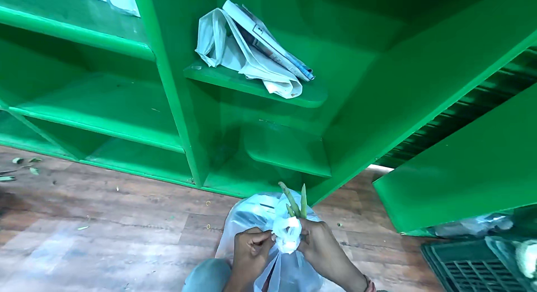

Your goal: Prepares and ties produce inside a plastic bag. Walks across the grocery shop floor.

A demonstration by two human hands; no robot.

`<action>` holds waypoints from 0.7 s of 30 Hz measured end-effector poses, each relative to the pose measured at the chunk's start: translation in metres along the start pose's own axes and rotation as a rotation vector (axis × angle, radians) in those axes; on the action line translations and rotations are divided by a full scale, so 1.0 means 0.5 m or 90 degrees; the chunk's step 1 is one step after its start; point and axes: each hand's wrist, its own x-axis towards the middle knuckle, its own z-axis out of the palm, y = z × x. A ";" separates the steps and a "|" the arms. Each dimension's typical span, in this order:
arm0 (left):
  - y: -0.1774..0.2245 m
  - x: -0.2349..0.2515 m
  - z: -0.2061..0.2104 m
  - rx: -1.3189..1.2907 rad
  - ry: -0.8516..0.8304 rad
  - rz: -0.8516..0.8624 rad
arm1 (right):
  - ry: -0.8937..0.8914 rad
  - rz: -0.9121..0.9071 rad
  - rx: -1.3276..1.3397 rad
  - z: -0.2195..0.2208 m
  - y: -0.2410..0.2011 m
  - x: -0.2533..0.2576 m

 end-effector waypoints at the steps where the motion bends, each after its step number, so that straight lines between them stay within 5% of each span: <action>1: -0.004 0.000 0.000 0.063 0.009 0.049 | -0.012 0.002 0.015 -0.003 0.002 0.005; 5: -0.016 -0.003 -0.006 0.142 0.033 0.127 | -0.026 0.015 0.073 -0.001 0.008 0.020; 13: -0.023 -0.015 -0.006 0.082 0.038 0.102 | -0.126 0.024 0.156 -0.020 -0.008 0.019; 21: -0.036 0.003 -0.012 0.122 0.083 0.064 | -0.158 -0.146 0.150 -0.020 0.008 -0.004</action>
